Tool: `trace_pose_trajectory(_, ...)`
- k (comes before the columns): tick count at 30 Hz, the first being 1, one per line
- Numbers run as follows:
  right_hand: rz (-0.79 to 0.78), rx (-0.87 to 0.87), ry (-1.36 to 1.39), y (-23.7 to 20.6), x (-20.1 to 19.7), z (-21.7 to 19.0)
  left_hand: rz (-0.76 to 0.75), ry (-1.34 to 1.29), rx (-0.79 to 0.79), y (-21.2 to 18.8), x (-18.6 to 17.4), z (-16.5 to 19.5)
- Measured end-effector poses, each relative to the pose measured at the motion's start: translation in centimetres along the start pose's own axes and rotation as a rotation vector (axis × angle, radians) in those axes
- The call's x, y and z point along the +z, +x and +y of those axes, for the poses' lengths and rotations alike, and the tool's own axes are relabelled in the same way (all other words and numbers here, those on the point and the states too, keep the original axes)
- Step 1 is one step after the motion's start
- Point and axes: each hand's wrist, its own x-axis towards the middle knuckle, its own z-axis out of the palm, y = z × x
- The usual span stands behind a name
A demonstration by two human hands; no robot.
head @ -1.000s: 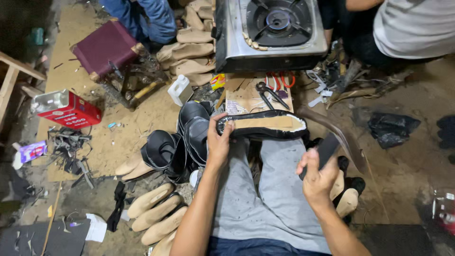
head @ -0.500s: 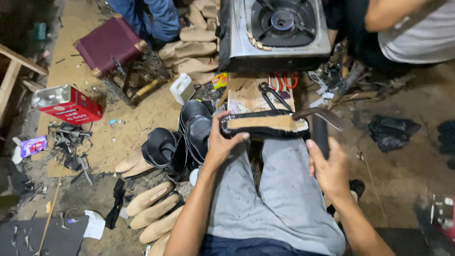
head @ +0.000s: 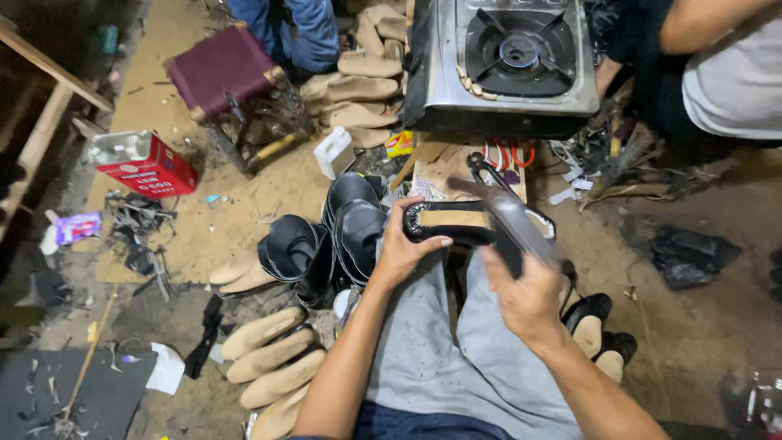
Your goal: The person sits on the floor holding a black shoe upper over a wooden last on their lap. They hammer the shoe with a cobbler's hammer, heat the upper over a gas burner, press and shape the leather around the last, then pull the upper off the last and continue hammering the sole edge.
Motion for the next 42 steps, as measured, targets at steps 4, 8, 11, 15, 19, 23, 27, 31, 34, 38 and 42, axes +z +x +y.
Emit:
trace_pose_trajectory(4, 0.120, -0.486, 0.568, -0.1, 1.8, 0.3, 0.020, 0.056, 0.031, -0.1, -0.6, -0.4)
trace_pose_trajectory(8, -0.081, -0.211, -0.146, 0.3, 4.0, 2.0, -0.008, -0.078, -0.053, 0.3, -0.5, -0.3)
trace_pose_trajectory(11, -0.109, -0.062, -0.332, -0.6, 2.7, 1.4, -0.039, -0.096, -0.136, -0.4, -0.2, 1.1)
trace_pose_trajectory(15, 0.009, 0.139, -0.463, -0.5, -2.1, -1.8, -0.084, 0.444, -0.028, 1.4, -0.9, 3.6)
trace_pose_trajectory(19, 0.076, 0.198, -0.307, 0.2, -8.1, -5.4, -0.232, 0.849, 0.458, 3.7, 1.2, 5.6)
trace_pose_trajectory(23, 0.293, -0.171, 0.185, -0.2, -13.2, -6.0, -0.523, 0.931, 0.405, 4.9, 6.5, 6.5)
trace_pose_trajectory(27, 0.551, -0.454, 0.361, -1.1, -14.8, -3.0, -0.461, 1.126, 0.505, 4.4, 9.1, 6.5)
trace_pose_trajectory(31, 0.536, -0.362, 0.773, -0.9, -10.3, 1.9, -0.479, 1.162, 0.517, 4.3, 10.0, 6.3)
trace_pose_trajectory(34, 0.238, 0.402, -0.253, -1.9, -9.2, 4.1, -0.502, 1.158, 0.510, 4.2, 10.3, 6.4)
trace_pose_trajectory(38, 0.225, 0.459, -0.219, -4.5, -11.0, 4.9, -0.461, 1.185, 0.540, 3.2, 10.2, 6.9)
trace_pose_trajectory(42, 0.056, 0.404, -0.160, -9.7, -13.4, 5.3, -0.456, 1.141, 0.540, 2.7, 10.3, 7.4)
